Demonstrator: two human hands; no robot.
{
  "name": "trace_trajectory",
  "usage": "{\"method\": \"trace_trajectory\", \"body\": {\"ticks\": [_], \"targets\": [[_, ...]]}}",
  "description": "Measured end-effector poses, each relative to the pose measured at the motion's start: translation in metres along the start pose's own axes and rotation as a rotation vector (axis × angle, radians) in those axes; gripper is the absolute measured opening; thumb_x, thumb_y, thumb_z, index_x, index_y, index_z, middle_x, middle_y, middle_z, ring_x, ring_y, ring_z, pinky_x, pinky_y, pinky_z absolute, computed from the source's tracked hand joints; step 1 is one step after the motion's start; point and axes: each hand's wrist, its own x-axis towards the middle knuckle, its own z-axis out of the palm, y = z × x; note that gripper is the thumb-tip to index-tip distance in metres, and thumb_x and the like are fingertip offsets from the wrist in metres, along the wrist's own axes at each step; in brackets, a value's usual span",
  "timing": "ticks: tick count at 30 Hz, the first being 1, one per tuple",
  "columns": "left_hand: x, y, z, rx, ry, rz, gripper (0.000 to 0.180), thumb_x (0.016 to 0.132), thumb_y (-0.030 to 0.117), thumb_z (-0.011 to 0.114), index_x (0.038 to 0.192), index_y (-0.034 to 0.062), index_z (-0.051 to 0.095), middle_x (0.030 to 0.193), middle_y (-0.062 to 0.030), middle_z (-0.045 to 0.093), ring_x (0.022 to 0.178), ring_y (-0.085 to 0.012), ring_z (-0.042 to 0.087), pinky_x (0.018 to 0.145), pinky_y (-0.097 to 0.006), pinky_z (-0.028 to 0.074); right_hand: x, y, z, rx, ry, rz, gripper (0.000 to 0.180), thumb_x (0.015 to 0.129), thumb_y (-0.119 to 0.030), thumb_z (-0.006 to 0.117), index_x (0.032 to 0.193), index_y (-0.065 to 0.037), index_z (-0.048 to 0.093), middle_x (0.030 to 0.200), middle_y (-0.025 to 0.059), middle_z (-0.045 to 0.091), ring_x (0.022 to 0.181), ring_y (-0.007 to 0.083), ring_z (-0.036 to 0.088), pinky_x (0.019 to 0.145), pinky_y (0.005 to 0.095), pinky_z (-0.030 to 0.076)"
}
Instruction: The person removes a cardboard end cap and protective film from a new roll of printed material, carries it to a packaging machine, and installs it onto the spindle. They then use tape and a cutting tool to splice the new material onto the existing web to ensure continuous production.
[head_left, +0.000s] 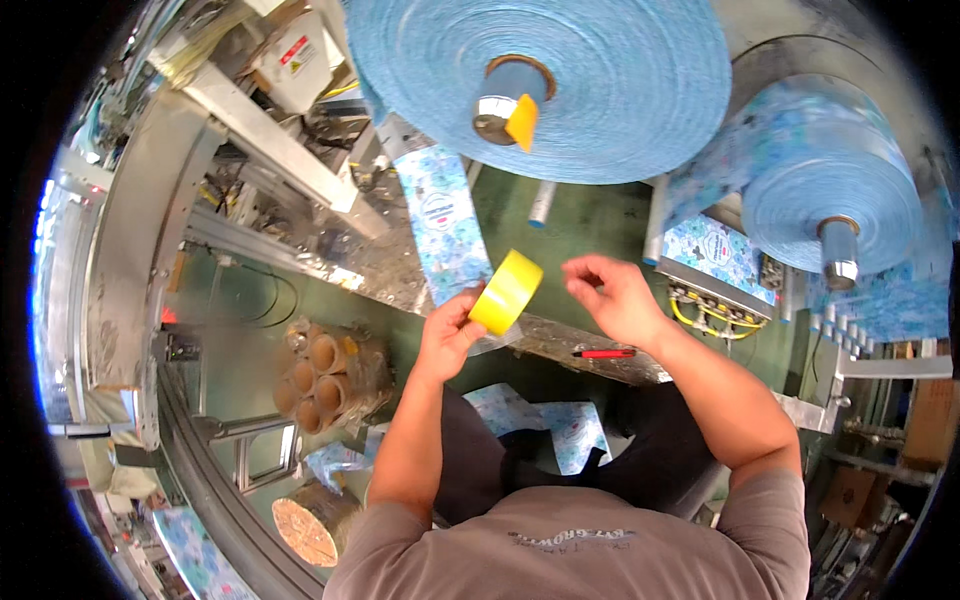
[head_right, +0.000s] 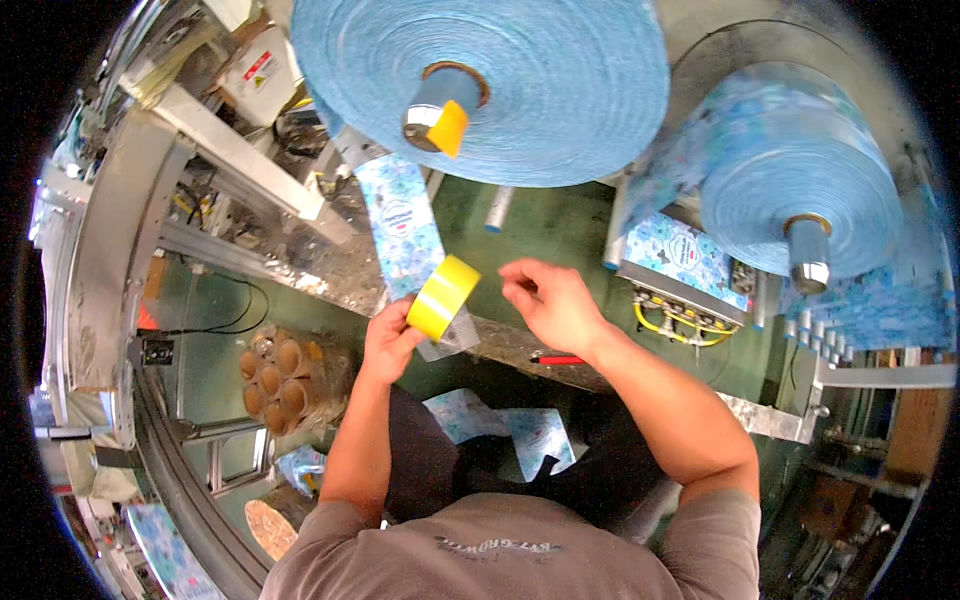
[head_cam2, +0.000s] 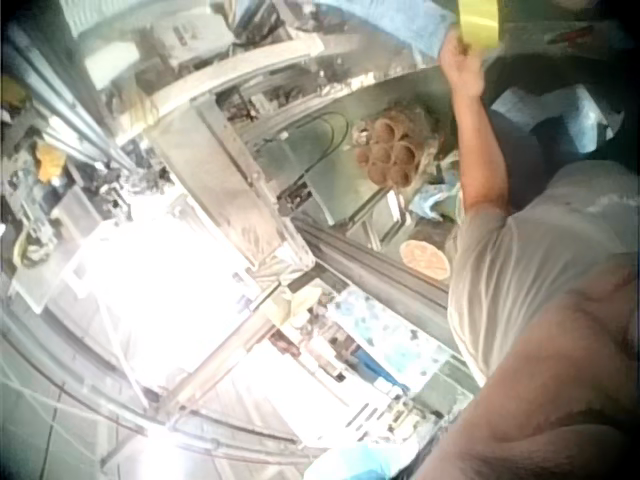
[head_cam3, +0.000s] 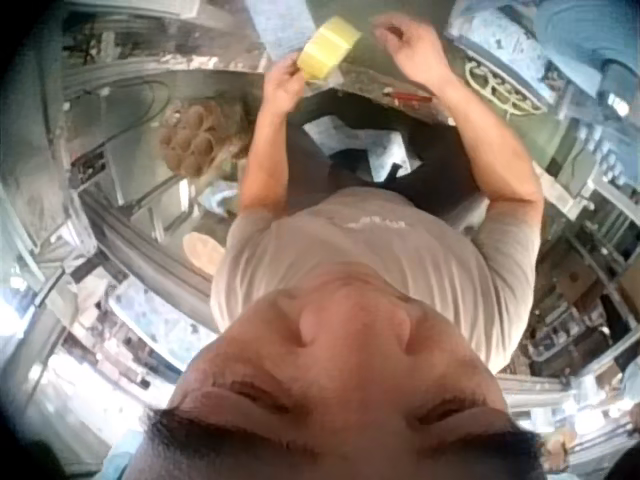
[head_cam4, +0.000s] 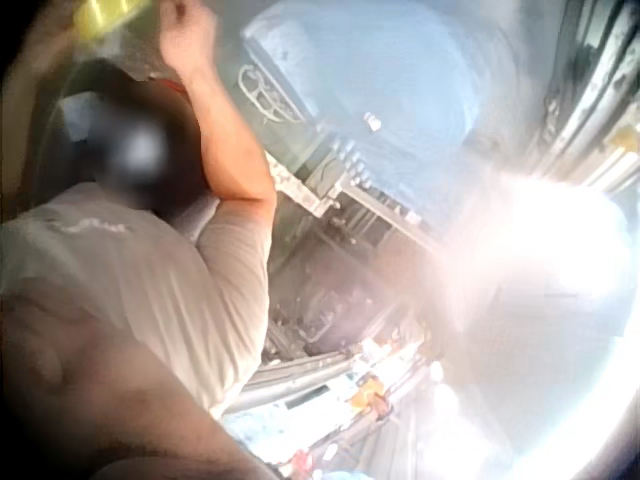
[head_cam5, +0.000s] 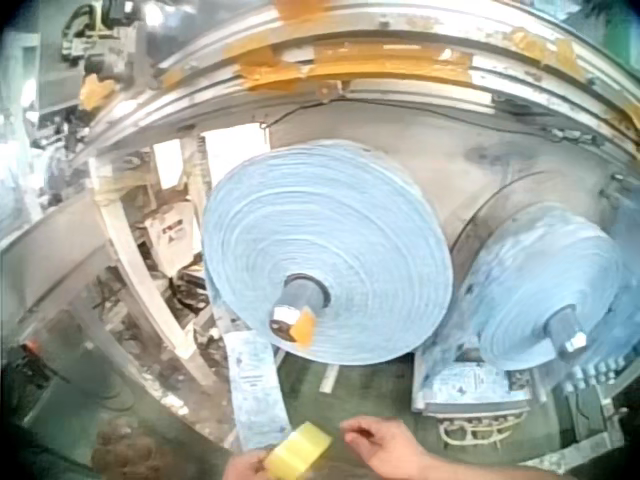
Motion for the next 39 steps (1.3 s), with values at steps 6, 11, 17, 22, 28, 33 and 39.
{"method": "trace_trajectory", "body": {"ticks": [6, 11, 17, 22, 28, 33, 39], "targets": [[0.002, 0.011, 0.059, -0.561, -0.179, 0.066, 0.035, 0.097, 0.03, 0.071, 0.112, -0.0008, 0.065, 0.105, -0.0092, 0.067, 0.107, -0.0264, 0.063, 0.109, -0.045, 0.045, 0.006, 0.017, -0.015, 0.621, -0.056, 0.127, 0.036, 0.108, -0.028, 0.055, 0.127, 0.001, 0.064, 0.112, 0.0101, 0.072, 0.103, 0.0153, 0.065, 0.095, 0.0323, 0.051], [-0.005, 0.018, 0.072, -0.777, 0.025, -0.098, 0.027, 0.103, 0.028, 0.06, 0.112, 0.0024, 0.064, 0.104, -0.0099, 0.068, 0.109, -0.0313, 0.065, 0.106, -0.048, 0.048, 0.004, 0.002, -0.001, 0.646, -0.154, 0.199, 0.054, 0.109, -0.048, 0.046, 0.127, 0.0, 0.064, 0.115, 0.0087, 0.071, 0.107, 0.019, 0.065, 0.098, 0.0363, 0.05], [-0.002, 0.035, 0.092, -0.738, 0.425, -0.315, 0.037, 0.106, 0.029, 0.057, 0.132, 0.0023, 0.059, 0.129, -0.0118, 0.068, 0.12, -0.0252, 0.064, 0.108, -0.041, 0.047, -0.004, 0.012, 0.011, -0.21, -0.138, -0.043, 0.047, 0.1, -0.043, 0.063, 0.125, -0.003, 0.065, 0.101, 0.0218, 0.073, 0.093, 0.037, 0.072, 0.083, 0.0428, 0.057], [-0.005, 0.032, 0.082, -0.975, 0.533, -0.294, 0.041, 0.107, 0.031, 0.054, 0.136, 0.002, 0.055, 0.137, -0.012, 0.064, 0.129, -0.0265, 0.059, 0.114, -0.045, 0.043, -0.003, -0.004, 0.006, -0.154, -0.099, -0.04, 0.028, 0.096, -0.024, 0.067, 0.113, -0.001, 0.068, 0.097, 0.0193, 0.073, 0.087, 0.0323, 0.073, 0.081, 0.0395, 0.057], [-0.001, 0.037, 0.085, -1.055, 0.555, -0.206, 0.042, 0.108, 0.031, 0.051, 0.138, 0.0018, 0.054, 0.14, -0.0122, 0.062, 0.13, -0.0265, 0.057, 0.116, -0.046, 0.042, -0.013, 0.007, 0.014, 0.018, -0.141, -0.057, 0.034, 0.087, -0.01, 0.073, 0.119, -0.001, 0.065, 0.101, 0.017, 0.074, 0.091, 0.0293, 0.074, 0.082, 0.0387, 0.059], [-0.005, 0.034, 0.085, -1.021, 0.566, -0.148, 0.041, 0.11, 0.032, 0.047, 0.138, 0.0035, 0.053, 0.142, -0.0129, 0.06, 0.133, -0.0276, 0.055, 0.115, -0.046, 0.043, -0.018, -0.005, 0.029, 0.018, -0.059, -0.18, 0.039, 0.084, -0.011, 0.079, 0.118, 0.0, 0.063, 0.103, 0.0152, 0.072, 0.091, 0.0275, 0.073, 0.082, 0.0379, 0.06], [-0.009, 0.036, 0.091, -0.961, 0.531, -0.125, 0.042, 0.109, 0.032, 0.049, 0.139, 0.0028, 0.051, 0.142, -0.012, 0.059, 0.133, -0.0271, 0.055, 0.115, -0.045, 0.042, -0.02, -0.009, 0.031, -0.001, -0.03, -0.203, 0.025, 0.085, -0.009, 0.082, 0.104, 0.0, 0.07, 0.094, 0.0093, 0.073, 0.082, 0.0192, 0.072, 0.075, 0.0328, 0.059]]}}
